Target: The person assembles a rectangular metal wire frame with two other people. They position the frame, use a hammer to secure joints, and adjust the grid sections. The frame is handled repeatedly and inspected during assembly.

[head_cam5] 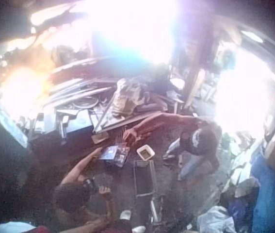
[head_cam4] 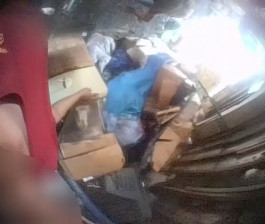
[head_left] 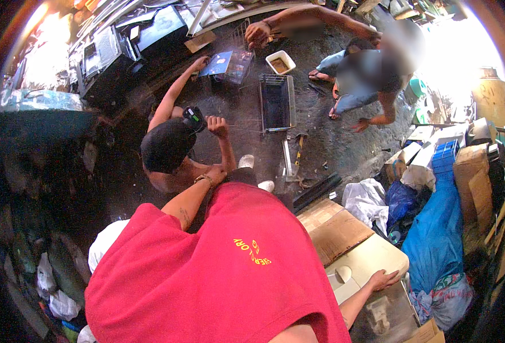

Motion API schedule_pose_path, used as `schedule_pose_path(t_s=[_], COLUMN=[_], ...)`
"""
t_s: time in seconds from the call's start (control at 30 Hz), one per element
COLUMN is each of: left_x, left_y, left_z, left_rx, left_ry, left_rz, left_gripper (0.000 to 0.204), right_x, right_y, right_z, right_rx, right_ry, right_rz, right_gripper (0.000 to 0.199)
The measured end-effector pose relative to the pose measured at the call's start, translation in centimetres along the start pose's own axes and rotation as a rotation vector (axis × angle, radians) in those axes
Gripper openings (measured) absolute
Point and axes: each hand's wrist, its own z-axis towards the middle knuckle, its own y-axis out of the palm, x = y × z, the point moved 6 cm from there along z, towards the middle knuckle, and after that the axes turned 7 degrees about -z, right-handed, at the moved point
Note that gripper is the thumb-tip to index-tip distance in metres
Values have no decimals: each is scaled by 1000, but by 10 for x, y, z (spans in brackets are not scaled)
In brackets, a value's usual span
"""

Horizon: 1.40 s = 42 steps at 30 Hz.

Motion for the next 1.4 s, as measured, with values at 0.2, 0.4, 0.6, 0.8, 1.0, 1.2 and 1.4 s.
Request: schedule_pose_path(t_s=[0.2, 0.4, 0.6, 0.8, 1.0, 1.2, 1.4], left_x=[27, -11, -30, 13, 30, 24, 80], left_y=[-14, -1, 5, -5, -11, -20, -46], left_z=[-25, -23, 0, 9, 21, 34, 14], left_rx=[62, 11, 221, 101, -9, 49, 14], left_ry=[22, -63, -3, -65, 93, 119, 135], left_rz=[-19, -8, 25, 176, 54, -57, -80], left_gripper=[34, 39, 40, 39, 22, 21, 22], right_x=[5, 7, 16, 16, -3, 0, 1], right_y=[1, 9, 38, 49, 5, 19, 42], right_z=[15, 21, 18, 19, 6, 3, 4], right_rx=[-107, -100, 79, -54, -59, 74, -36], right_ry=[10, 66, 61, 257, 287, 221, 270], right_rz=[143, 112, 130, 111, 245, 166, 250], right_gripper=[66, 65, 67, 71, 72, 74, 75])
